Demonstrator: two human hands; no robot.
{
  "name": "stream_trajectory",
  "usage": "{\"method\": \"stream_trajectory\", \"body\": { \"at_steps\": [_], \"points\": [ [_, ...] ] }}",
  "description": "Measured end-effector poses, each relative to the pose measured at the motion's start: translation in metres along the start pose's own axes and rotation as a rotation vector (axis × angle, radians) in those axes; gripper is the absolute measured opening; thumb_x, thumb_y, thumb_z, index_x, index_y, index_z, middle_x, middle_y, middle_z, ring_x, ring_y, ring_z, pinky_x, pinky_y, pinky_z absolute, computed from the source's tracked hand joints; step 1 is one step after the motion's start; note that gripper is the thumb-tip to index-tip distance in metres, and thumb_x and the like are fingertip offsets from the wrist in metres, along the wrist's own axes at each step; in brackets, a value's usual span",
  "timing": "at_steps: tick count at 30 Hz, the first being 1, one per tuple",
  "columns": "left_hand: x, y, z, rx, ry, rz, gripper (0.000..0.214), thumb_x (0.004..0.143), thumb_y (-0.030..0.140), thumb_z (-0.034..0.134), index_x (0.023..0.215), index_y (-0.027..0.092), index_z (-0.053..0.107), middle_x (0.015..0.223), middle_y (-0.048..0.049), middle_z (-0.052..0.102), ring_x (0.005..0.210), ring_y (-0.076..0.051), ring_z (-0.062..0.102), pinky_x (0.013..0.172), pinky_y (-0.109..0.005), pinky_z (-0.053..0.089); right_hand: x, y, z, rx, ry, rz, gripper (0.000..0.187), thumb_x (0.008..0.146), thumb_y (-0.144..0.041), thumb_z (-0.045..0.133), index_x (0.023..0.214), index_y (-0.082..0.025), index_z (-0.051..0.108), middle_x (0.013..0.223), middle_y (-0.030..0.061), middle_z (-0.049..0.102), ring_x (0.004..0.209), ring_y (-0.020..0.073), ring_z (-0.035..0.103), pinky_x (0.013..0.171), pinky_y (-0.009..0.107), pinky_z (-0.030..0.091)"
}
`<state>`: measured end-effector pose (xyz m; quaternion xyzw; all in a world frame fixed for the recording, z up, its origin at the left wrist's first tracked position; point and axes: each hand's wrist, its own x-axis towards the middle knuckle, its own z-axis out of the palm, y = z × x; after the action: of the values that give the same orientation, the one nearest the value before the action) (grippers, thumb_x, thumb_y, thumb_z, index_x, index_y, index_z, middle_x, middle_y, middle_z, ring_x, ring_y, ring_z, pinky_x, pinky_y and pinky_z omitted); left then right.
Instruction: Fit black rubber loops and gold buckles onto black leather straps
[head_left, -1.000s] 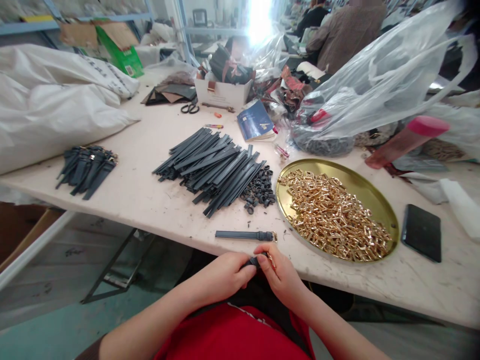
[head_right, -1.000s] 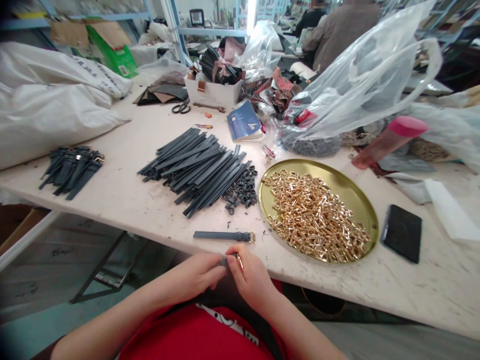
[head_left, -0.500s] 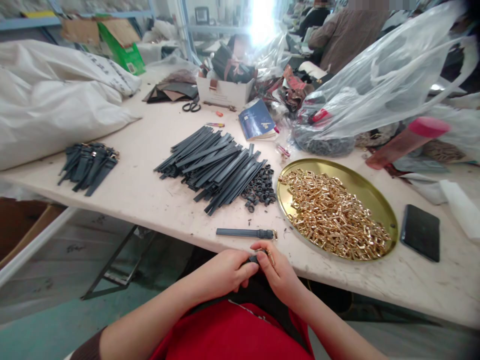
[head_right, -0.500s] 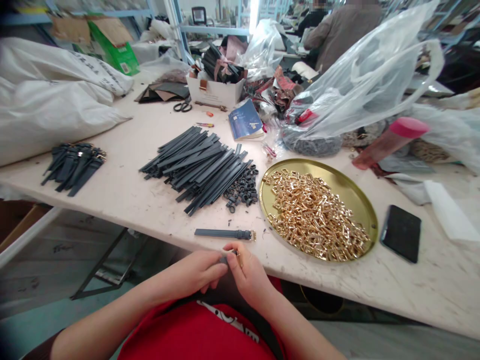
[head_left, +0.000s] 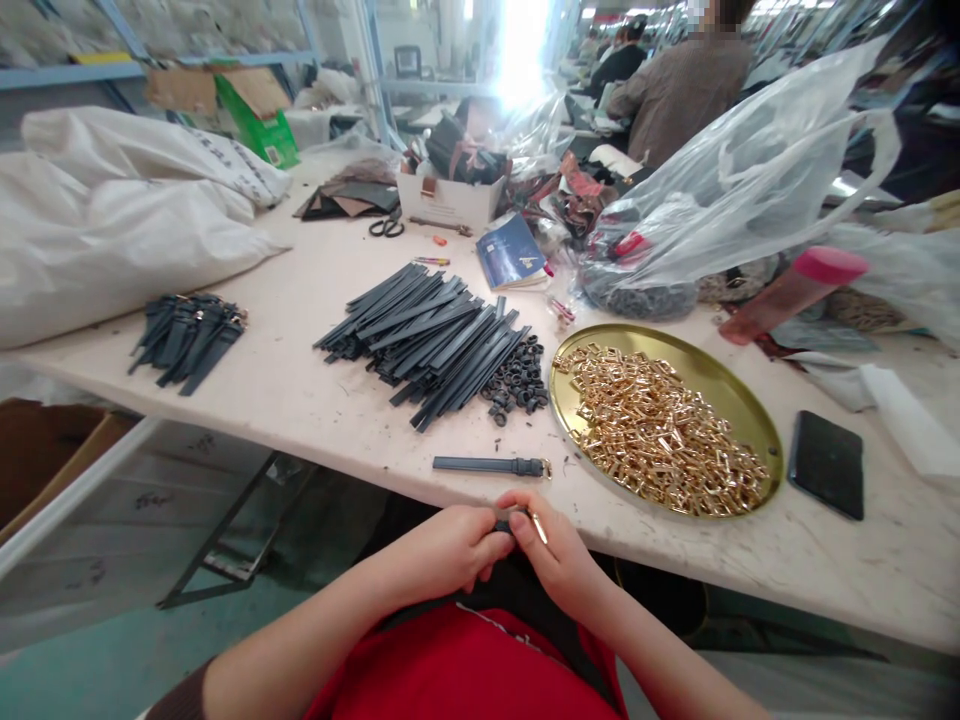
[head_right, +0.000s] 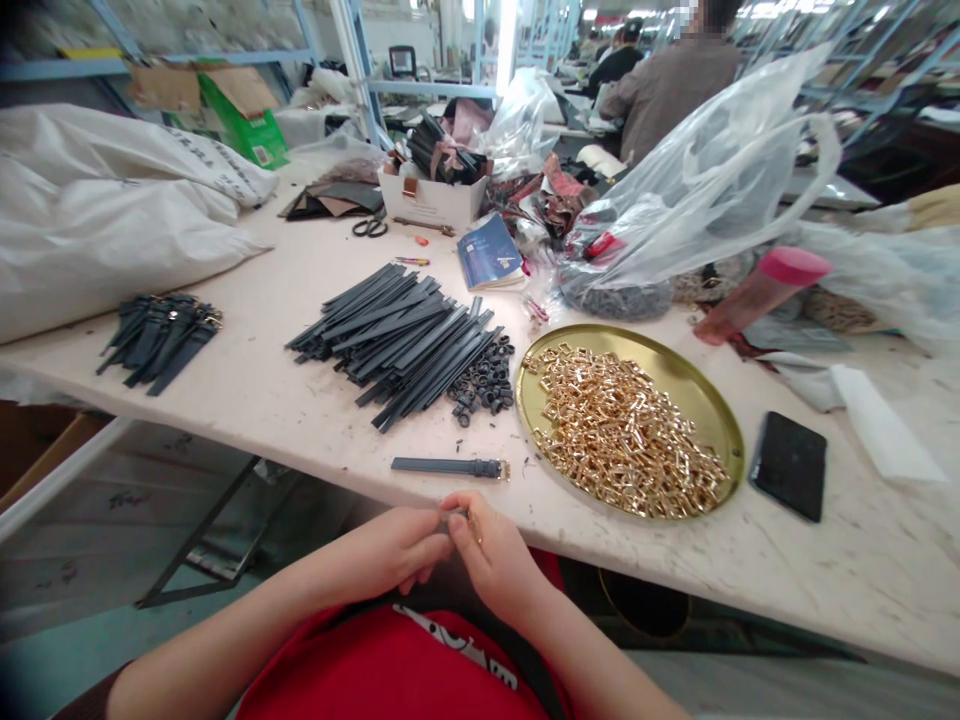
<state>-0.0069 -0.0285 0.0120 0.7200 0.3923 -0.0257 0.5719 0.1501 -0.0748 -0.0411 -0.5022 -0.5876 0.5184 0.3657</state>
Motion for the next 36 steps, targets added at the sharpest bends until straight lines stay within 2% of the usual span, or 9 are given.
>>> {"method": "stream_trajectory", "body": {
  "at_steps": [4,8,13,19,22,26,29,32,36],
  "points": [
    [-0.003,0.001,-0.017,-0.367,-0.059,0.037,0.046,0.086,0.049,0.028,0.077,0.013,0.057,0.066,-0.0016,0.059,0.051,-0.009,0.053,0.050,-0.020,0.040,0.007,0.000,0.002,0.588,0.031,0.194,0.031,0.087,-0.045,0.037,0.099,-0.019,0.048,0.047,-0.0100,0.028,0.039,0.0064,0.023,0.039,0.020,0.017],
    [0.009,-0.011,-0.017,-0.641,0.027,0.028,0.039,0.078,0.051,0.047,0.088,0.014,0.055,0.077,-0.0037,0.062,0.059,-0.011,0.057,0.048,-0.019,0.040,0.011,-0.001,0.004,0.792,0.065,0.206,0.030,0.087,-0.044,0.039,0.099,-0.018,0.049,0.044,-0.0116,0.023,0.038,0.0052,0.016,0.038,0.020,0.014],
    [0.018,-0.018,-0.004,-0.546,0.222,0.016,0.031,0.075,0.044,0.055,0.071,0.013,0.053,0.061,-0.0004,0.060,0.054,-0.009,0.052,0.050,-0.019,0.039,0.008,-0.010,0.008,0.650,0.061,0.229,0.036,0.079,-0.048,0.052,0.097,-0.017,0.052,0.048,-0.0099,0.028,0.039,0.0048,0.021,0.037,0.020,0.012],
    [0.005,-0.015,-0.009,-0.641,0.151,0.089,0.029,0.076,0.039,0.056,0.080,0.011,0.062,0.084,-0.0074,0.065,0.074,-0.015,0.058,0.068,-0.025,0.043,0.008,-0.012,0.010,0.667,0.045,0.278,0.038,0.079,-0.049,0.051,0.100,-0.017,0.053,0.047,-0.0098,0.028,0.039,0.0046,0.023,0.037,0.019,0.013],
    [0.005,-0.019,-0.010,-0.589,0.209,0.117,0.029,0.075,0.039,0.057,0.081,0.012,0.064,0.091,-0.0081,0.066,0.083,-0.018,0.058,0.076,-0.028,0.043,0.010,-0.009,0.010,0.700,0.037,0.290,0.037,0.080,-0.047,0.050,0.102,-0.017,0.052,0.047,-0.0102,0.027,0.039,0.0047,0.020,0.038,0.019,0.013],
    [0.015,-0.023,-0.002,-0.499,0.271,0.159,0.030,0.074,0.041,0.057,0.076,0.012,0.063,0.085,-0.0068,0.066,0.077,-0.016,0.057,0.074,-0.028,0.043,0.008,-0.008,0.013,0.648,0.062,0.271,0.037,0.080,-0.048,0.049,0.101,-0.018,0.053,0.049,-0.0091,0.029,0.040,0.0053,0.021,0.038,0.020,0.012],
    [0.023,-0.025,0.005,-0.572,0.284,0.195,0.032,0.074,0.044,0.058,0.076,0.013,0.061,0.081,-0.0055,0.065,0.071,-0.014,0.057,0.068,-0.026,0.044,0.007,-0.011,0.013,0.593,0.088,0.237,0.039,0.081,-0.049,0.045,0.104,-0.019,0.051,0.050,-0.0086,0.030,0.040,0.0061,0.021,0.038,0.021,0.014],
    [0.027,-0.029,-0.002,-0.726,0.235,0.105,0.038,0.075,0.049,0.055,0.080,0.011,0.059,0.072,-0.0048,0.064,0.064,-0.013,0.057,0.062,-0.025,0.044,0.014,-0.014,0.007,0.415,0.175,0.179,0.037,0.085,-0.049,0.037,0.102,-0.018,0.050,0.049,-0.0086,0.029,0.040,0.0082,0.027,0.039,0.021,0.021],
    [0.029,-0.033,-0.044,-0.716,0.182,0.040,0.053,0.083,0.054,0.036,0.095,0.009,0.060,0.082,-0.0099,0.066,0.071,-0.016,0.060,0.067,-0.028,0.044,0.041,-0.008,-0.015,-0.149,0.413,0.002,0.032,0.087,-0.044,0.035,0.088,-0.018,0.053,0.067,0.0014,0.053,0.064,0.0156,0.050,0.060,0.028,0.038]
  ]
}}
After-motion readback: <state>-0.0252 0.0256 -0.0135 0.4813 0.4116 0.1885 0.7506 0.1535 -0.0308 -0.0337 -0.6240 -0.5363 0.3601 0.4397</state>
